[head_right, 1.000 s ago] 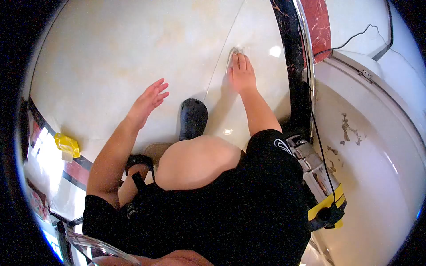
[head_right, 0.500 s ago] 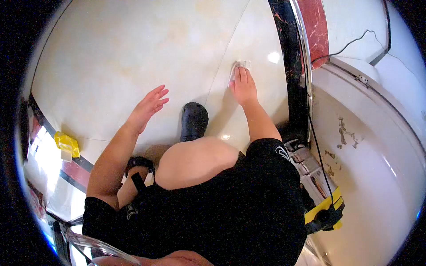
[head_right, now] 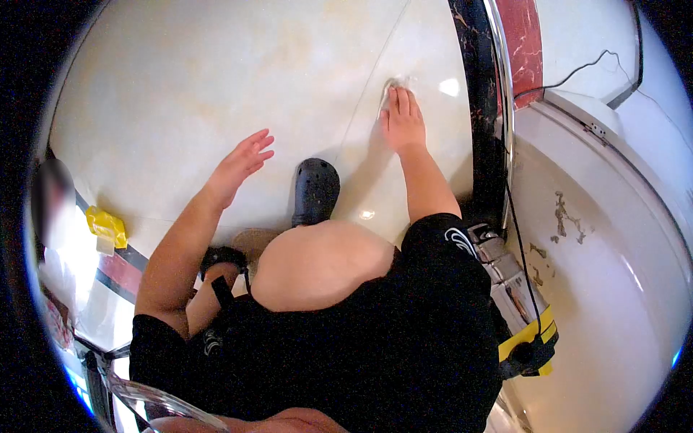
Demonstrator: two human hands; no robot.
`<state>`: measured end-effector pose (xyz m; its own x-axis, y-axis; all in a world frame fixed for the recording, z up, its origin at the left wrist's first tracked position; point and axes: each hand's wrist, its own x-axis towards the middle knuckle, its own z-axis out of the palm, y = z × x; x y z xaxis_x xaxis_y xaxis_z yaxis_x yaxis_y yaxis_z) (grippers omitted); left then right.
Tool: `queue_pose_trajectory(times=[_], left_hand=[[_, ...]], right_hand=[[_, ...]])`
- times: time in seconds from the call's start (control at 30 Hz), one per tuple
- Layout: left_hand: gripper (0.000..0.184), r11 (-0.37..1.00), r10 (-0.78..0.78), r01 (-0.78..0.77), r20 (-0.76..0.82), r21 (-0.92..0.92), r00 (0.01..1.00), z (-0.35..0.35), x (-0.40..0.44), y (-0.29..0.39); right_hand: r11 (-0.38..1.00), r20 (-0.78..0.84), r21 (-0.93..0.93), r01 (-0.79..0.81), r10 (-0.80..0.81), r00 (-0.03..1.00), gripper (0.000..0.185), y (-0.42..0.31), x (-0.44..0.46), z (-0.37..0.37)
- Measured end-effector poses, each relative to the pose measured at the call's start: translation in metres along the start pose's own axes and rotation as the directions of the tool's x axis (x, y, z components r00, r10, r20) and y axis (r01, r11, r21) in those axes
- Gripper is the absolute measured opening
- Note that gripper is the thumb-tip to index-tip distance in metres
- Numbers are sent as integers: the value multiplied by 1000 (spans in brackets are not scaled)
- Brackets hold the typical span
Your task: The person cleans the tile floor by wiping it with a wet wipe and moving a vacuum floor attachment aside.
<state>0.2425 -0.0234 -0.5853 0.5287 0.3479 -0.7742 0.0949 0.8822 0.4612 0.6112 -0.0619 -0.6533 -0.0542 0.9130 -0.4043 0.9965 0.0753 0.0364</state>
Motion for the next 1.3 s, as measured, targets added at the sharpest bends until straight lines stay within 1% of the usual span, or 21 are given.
queue_pose_trajectory(times=[0.1,0.2,0.27,0.3,0.4,0.43,0.53,0.6,0.67,0.7,0.73,0.8,0.87,0.93,0.97,1.07,1.1,1.2,1.23,1.3], left_hand=[[64,1000,5,-5,-2,6,1000,2,1,1],[62,1000,1,-1,1,20,1000,4,2,7],[61,999,-22,22,2,24,1000,3,1,5],[61,1000,-16,16,-6,14,1000,0,3,4],[62,1000,-6,7,-10,16,1000,0,3,2],[62,1000,-18,18,-12,7,1000,1,2,1],[61,1000,-24,24,-10,18,1000,1,2,5],[61,999,-40,40,-2,31,999,0,-1,3],[61,999,-11,12,-19,47,1000,-2,0,4],[61,999,-9,10,-20,46,1000,-3,1,1],[61,999,4,-3,-17,49,1000,-1,2,2],[61,999,-19,20,-18,33,1000,2,0,4],[61,999,-12,12,-13,53,1000,0,1,5],[61,997,-29,30,-3,67,1000,0,0,0],[61,998,-24,25,-14,64,1000,-1,1,-1],[62,999,-13,14,-19,47,1000,2,-2,0],[61,999,-18,18,-24,32,1000,3,-2,1],[61,998,-19,20,-3,56,1000,2,-2,-3],[61,998,-28,28,-4,52,1000,3,-2,-3],[61,997,-29,30,-17,77,999,3,-1,0]], right_hand=[[1000,21,-8,-6,6,1000,58,4,-13,9],[1000,33,11,29,-30,999,58,2,-19,8],[998,-51,-2,55,-55,997,57,4,0,3],[999,-64,18,49,-48,997,55,1,11,-5],[999,-27,30,24,-24,999,55,1,0,5],[999,13,26,26,-27,1000,56,0,-12,6],[999,2,2,48,-48,999,56,-1,-16,5],[999,-13,14,48,-48,999,55,1,3,-1],[999,-73,17,42,-41,996,54,-3,11,-11],[999,-42,30,17,-15,999,54,-5,5,-11],[1000,-53,23,16,-15,998,54,-3,-3,-6],[997,-42,35,65,-64,997,54,-5,-22,1],[998,-31,18,60,-60,998,54,0,-13,6],[998,-68,8,59,-58,996,55,2,8,-7],[998,-47,29,60,-59,997,55,2,11,-10],[999,-15,-14,48,-48,999,55,4,-13,12],[997,-36,21,75,-75,997,56,2,-22,7],[995,-65,36,98,-96,993,54,0,-7,-4],[993,-116,15,115,-112,987,54,0,7,-4],[995,-107,34,96,-92,990,54,-3,9,-1]])
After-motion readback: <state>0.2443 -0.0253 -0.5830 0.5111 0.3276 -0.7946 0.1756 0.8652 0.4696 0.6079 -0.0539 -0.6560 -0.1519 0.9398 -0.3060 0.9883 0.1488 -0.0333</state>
